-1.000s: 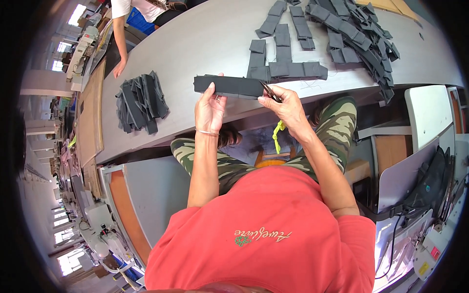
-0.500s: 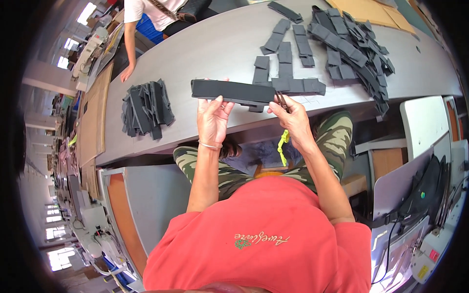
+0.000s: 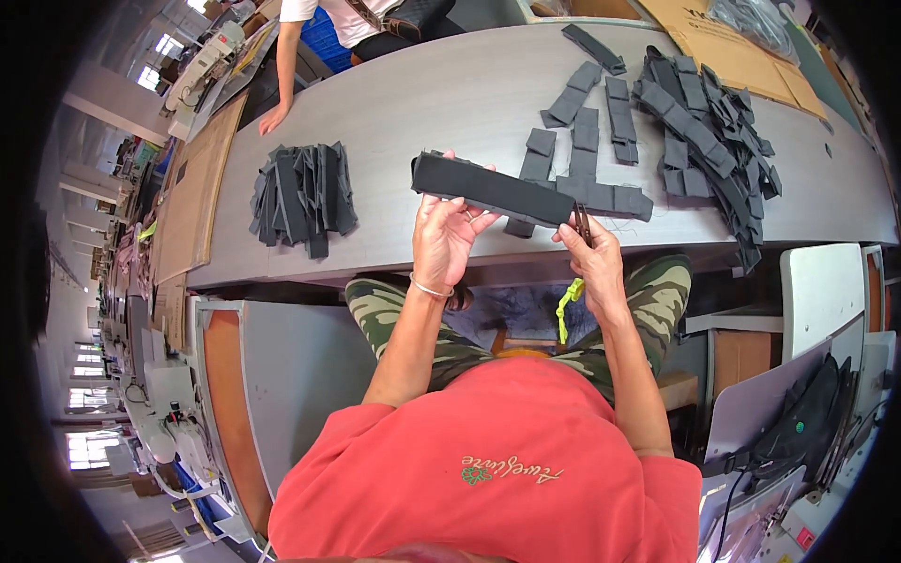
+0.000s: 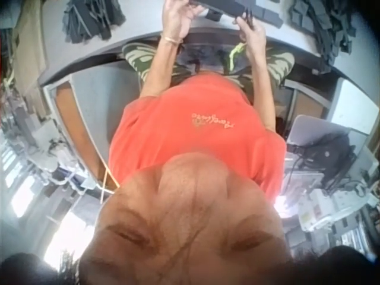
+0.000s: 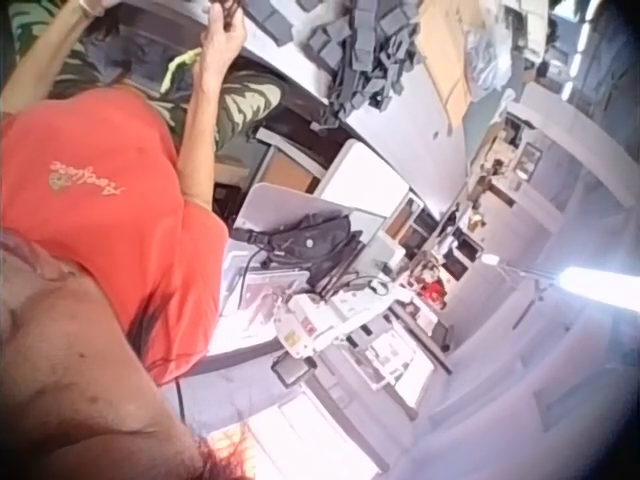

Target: Trimming excess threads and small material bits from black fabric strap components using hand snips.

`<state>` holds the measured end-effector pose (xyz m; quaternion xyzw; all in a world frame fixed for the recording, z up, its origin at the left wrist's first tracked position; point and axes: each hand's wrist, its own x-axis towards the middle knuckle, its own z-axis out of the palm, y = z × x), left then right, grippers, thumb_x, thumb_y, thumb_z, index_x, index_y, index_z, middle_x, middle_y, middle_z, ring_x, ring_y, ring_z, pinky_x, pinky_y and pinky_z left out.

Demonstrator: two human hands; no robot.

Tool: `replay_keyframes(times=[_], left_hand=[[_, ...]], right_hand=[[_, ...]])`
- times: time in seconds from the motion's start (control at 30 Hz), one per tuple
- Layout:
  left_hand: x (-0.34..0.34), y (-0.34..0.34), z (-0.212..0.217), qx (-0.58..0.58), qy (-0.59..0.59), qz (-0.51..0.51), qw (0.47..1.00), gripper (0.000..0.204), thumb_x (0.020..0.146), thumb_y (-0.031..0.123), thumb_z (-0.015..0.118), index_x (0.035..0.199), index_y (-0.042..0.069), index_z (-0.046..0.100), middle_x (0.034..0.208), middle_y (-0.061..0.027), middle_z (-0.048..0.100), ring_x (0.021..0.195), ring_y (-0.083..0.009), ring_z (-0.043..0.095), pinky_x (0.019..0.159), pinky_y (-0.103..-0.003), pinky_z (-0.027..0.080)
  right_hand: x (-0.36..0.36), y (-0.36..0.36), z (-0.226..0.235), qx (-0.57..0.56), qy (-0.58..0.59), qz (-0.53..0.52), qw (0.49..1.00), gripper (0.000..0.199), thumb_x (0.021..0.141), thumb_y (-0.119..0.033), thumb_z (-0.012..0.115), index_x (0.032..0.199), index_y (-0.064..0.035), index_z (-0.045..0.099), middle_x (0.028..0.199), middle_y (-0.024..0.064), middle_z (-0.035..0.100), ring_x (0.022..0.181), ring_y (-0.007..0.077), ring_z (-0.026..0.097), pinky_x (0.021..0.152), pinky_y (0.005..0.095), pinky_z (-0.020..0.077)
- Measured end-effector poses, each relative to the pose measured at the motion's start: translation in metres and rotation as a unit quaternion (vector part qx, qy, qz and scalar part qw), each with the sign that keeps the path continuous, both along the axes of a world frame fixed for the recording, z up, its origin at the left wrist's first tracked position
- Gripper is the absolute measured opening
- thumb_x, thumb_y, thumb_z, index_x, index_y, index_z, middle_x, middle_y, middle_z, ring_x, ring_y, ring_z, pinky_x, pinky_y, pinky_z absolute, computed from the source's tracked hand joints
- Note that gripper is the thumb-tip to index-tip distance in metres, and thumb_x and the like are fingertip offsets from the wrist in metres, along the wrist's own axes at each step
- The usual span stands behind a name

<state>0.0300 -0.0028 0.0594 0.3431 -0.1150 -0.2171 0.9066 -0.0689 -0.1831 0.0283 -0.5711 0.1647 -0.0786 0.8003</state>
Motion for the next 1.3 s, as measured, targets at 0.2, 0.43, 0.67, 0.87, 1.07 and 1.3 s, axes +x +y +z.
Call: replay_keyframes(times=[0.2, 0.43, 0.67, 0.87, 1.07, 1.3], left_hand=[[0.000, -0.004, -0.002, 0.008, -0.009, -0.012, 1.000, 0.045, 0.090, 0.010, 0.043, 0.134, 0.004, 0.038, 0.120, -0.0222, 0.055, 0.101, -0.0225, 0.061, 0.078, -0.033, 0.055], [-0.006, -0.001, 0.002, 0.081, -0.023, -0.048, 0.995, 0.040, 0.097, 0.027, 0.039, 0.124, -0.001, 0.046, 0.107, -0.0199, 0.062, 0.095, -0.0265, 0.064, 0.072, -0.036, 0.057], [-0.018, -0.005, -0.003, 0.075, 0.006, -0.142, 0.987, 0.041, 0.098, 0.032, 0.037, 0.114, -0.003, 0.051, 0.093, -0.0152, 0.064, 0.086, -0.0301, 0.066, 0.067, -0.041, 0.059], [-0.024, -0.008, -0.002, 0.086, 0.013, -0.180, 0.980, 0.039, 0.098, 0.031, 0.040, 0.116, -0.002, 0.050, 0.098, -0.0129, 0.063, 0.086, -0.0270, 0.066, 0.066, -0.039, 0.060], [-0.028, -0.013, -0.001, 0.088, 0.016, -0.197, 0.976, 0.037, 0.097, 0.029, 0.043, 0.118, -0.001, 0.049, 0.102, -0.0111, 0.061, 0.087, -0.0225, 0.065, 0.067, -0.039, 0.059], [-0.029, -0.023, 0.004, 0.109, 0.010, -0.219, 0.970, 0.035, 0.097, 0.028, 0.044, 0.118, 0.000, 0.049, 0.100, -0.0111, 0.061, 0.086, -0.0197, 0.065, 0.068, -0.038, 0.059]], right_hand=[[0.000, -0.003, -0.009, 0.003, 0.014, -0.020, 1.000, 0.021, 0.089, -0.017, 0.062, 0.107, -0.0061, 0.060, 0.082, -0.0041, 0.055, 0.053, -0.0010, 0.032, 0.045, 0.0159, 0.0245], [0.010, -0.004, 0.034, -0.335, -0.089, -0.101, 0.933, 0.035, 0.090, -0.013, 0.058, 0.123, -0.0023, 0.054, 0.096, 0.0024, 0.054, 0.095, 0.0139, 0.049, 0.089, 0.0256, 0.0366], [0.025, 0.011, 0.063, -0.324, -0.171, -0.026, 0.930, 0.028, 0.084, -0.005, 0.057, 0.111, -0.0047, 0.063, 0.084, 0.0070, 0.059, 0.078, 0.0149, 0.053, 0.072, 0.0245, 0.0422], [0.027, 0.016, 0.059, -0.384, -0.194, -0.043, 0.902, 0.025, 0.082, -0.008, 0.059, 0.106, -0.0059, 0.066, 0.081, 0.0066, 0.062, 0.072, 0.0199, 0.053, 0.070, 0.0290, 0.0430], [0.021, 0.010, 0.057, -0.381, -0.173, -0.047, 0.907, 0.024, 0.082, -0.007, 0.057, 0.104, -0.0058, 0.067, 0.082, 0.0067, 0.062, 0.074, 0.0181, 0.055, 0.071, 0.0274, 0.0437], [0.012, 0.004, 0.049, -0.259, -0.152, -0.052, 0.953, 0.023, 0.086, -0.007, 0.056, 0.107, -0.0045, 0.066, 0.087, 0.0058, 0.063, 0.080, 0.0126, 0.057, 0.074, 0.0248, 0.0451]])
